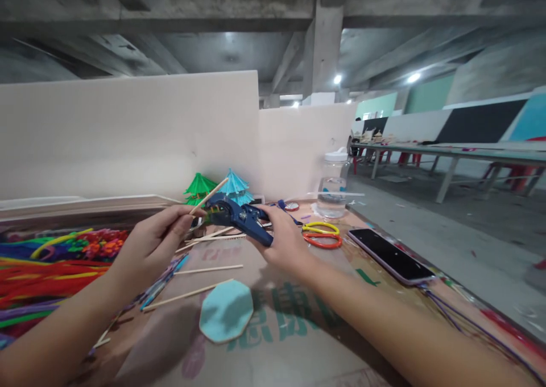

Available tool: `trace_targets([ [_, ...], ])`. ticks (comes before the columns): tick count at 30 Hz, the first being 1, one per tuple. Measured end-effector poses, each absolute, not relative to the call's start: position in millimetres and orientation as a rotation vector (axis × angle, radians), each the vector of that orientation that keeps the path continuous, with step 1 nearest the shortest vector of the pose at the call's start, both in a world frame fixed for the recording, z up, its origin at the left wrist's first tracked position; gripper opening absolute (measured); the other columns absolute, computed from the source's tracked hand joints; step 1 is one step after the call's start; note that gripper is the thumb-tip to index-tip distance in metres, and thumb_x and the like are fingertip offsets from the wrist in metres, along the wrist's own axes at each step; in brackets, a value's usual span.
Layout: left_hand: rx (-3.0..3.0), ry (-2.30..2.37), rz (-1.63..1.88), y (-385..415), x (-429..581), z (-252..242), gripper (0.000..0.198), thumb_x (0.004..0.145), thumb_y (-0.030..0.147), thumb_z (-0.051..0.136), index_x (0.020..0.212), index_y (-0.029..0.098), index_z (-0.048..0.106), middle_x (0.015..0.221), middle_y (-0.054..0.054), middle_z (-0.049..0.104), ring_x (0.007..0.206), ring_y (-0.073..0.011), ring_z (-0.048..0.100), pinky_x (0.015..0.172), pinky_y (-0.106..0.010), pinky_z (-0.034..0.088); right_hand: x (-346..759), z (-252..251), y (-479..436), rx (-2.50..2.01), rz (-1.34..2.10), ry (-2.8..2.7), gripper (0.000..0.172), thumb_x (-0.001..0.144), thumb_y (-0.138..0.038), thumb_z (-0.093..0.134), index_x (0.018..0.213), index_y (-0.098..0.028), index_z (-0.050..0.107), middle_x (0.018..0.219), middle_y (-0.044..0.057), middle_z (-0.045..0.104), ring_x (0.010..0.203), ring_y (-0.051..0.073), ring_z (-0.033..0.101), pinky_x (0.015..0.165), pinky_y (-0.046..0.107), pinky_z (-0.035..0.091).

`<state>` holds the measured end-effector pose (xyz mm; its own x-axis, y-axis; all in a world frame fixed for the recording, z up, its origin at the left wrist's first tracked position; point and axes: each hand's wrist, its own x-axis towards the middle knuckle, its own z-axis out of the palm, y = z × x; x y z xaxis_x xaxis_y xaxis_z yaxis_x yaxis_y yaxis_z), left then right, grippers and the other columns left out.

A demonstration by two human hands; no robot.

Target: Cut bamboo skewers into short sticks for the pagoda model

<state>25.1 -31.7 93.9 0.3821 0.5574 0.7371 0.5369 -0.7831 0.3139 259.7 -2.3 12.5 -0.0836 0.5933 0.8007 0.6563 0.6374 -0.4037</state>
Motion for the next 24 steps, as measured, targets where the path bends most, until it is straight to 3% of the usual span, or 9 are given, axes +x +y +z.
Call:
trace_targets([
  [7,2.776,1.009,1.289,-29,20,93,0.032,0.094,0.031,0.042,0.099,0.017,0.07,0.077,-0.003,0.07,0.068,-0.017,0.061,0.063,-0.026,0.044,268,22,1,-0.906,-0.268,-1.714,0.045,0.084,-0.039,0.062,0.122,-0.019,0.05,0.113,0.014,0.068,0.096,0.028,0.067,0.082,0.042,0.055],
  [12,2.825,0.961,1.182,-29,23,92,0.029,0.094,0.028,0.041,0.094,0.016,0.068,0.076,-0.002,0.07,0.065,-0.0135,0.061,0.059,-0.022,0.044,269,23,-3,-0.769,-0.403,-1.767,0.042,0.082,-0.033,0.064,0.119,-0.021,0.049,0.109,0.014,0.068,0.096,0.028,0.067,0.082,0.042,0.055],
  [17,2.855,0.907,1.156,-33,24,94,0.026,0.094,0.024,0.04,0.091,0.018,0.065,0.076,-0.001,0.069,0.06,-0.0114,0.057,0.055,-0.02,0.042,267,24,-9,-0.744,-0.381,-1.771,0.039,0.08,-0.026,0.064,0.117,-0.022,0.05,0.106,0.011,0.07,0.093,0.026,0.068,0.078,0.037,0.056],
  [24,2.858,0.914,1.18,-26,18,94,0.027,0.095,0.027,0.04,0.091,0.018,0.066,0.08,-0.003,0.07,0.071,-0.0157,0.061,0.064,-0.024,0.045,269,25,-7,-0.769,-0.346,-1.753,0.041,0.082,-0.032,0.065,0.118,-0.021,0.05,0.105,0.012,0.069,0.09,0.026,0.068,0.077,0.039,0.056],
])
